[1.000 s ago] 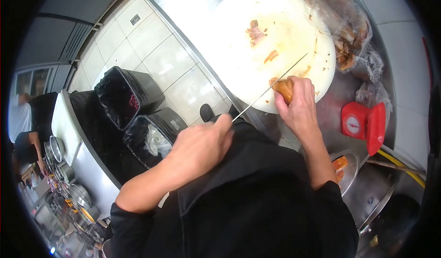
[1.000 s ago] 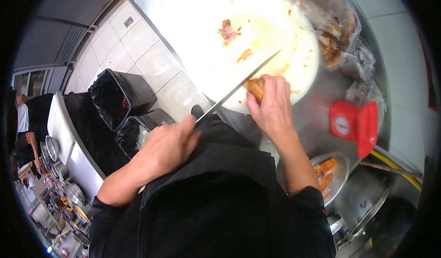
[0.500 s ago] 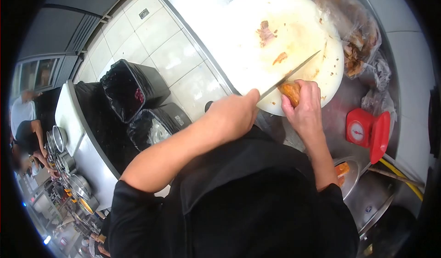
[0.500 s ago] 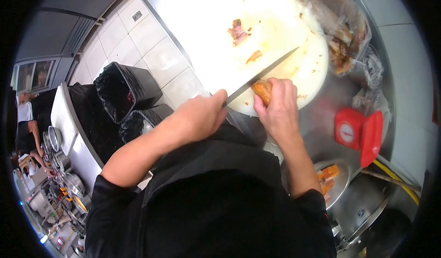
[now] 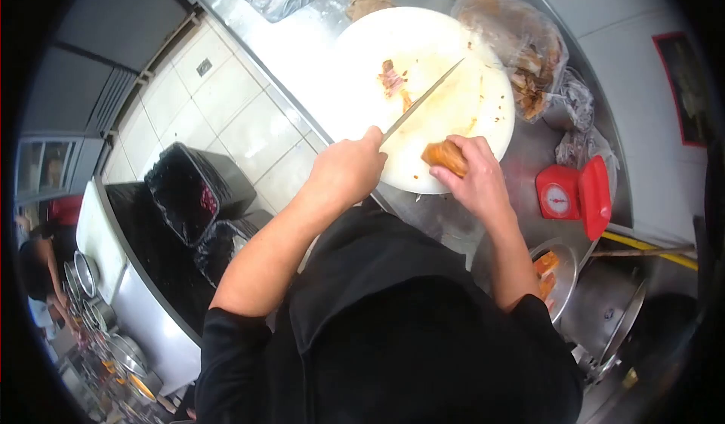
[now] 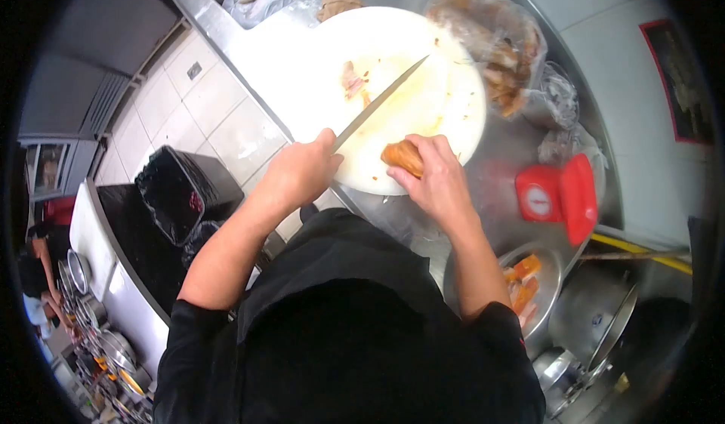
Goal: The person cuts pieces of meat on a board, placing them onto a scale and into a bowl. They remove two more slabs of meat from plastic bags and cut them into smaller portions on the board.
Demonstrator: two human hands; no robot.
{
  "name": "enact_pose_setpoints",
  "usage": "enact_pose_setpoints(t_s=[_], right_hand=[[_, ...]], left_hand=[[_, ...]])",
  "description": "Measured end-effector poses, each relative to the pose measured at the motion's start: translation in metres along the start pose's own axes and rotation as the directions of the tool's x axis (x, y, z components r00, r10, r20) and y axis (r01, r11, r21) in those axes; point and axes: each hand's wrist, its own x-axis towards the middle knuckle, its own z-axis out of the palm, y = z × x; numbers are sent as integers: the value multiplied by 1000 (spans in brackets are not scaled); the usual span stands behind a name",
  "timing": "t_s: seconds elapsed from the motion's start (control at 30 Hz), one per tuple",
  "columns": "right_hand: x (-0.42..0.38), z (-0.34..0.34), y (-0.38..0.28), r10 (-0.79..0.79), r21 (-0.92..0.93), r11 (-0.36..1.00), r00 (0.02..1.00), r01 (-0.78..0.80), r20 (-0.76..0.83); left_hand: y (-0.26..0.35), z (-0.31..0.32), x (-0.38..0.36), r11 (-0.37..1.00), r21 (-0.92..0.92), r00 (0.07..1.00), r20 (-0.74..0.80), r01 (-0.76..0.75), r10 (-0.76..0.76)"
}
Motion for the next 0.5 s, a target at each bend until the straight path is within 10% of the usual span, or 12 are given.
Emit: enact_pose_setpoints(t_s=[0.2, 0.43, 0.5], right_hand=[[32, -13, 37, -2, -150, 988, 982, -27, -188], [35, -19, 12, 241, -168, 957, 970, -235, 13], [29, -37, 20, 295, 106, 946, 949, -307, 110]], left_hand=[[-1, 2, 5, 998, 62, 1000, -3, -16, 16], [-3, 6, 4, 996, 82, 999, -30, -18, 20], [-4, 8, 6, 995, 98, 999, -39, -35, 38]])
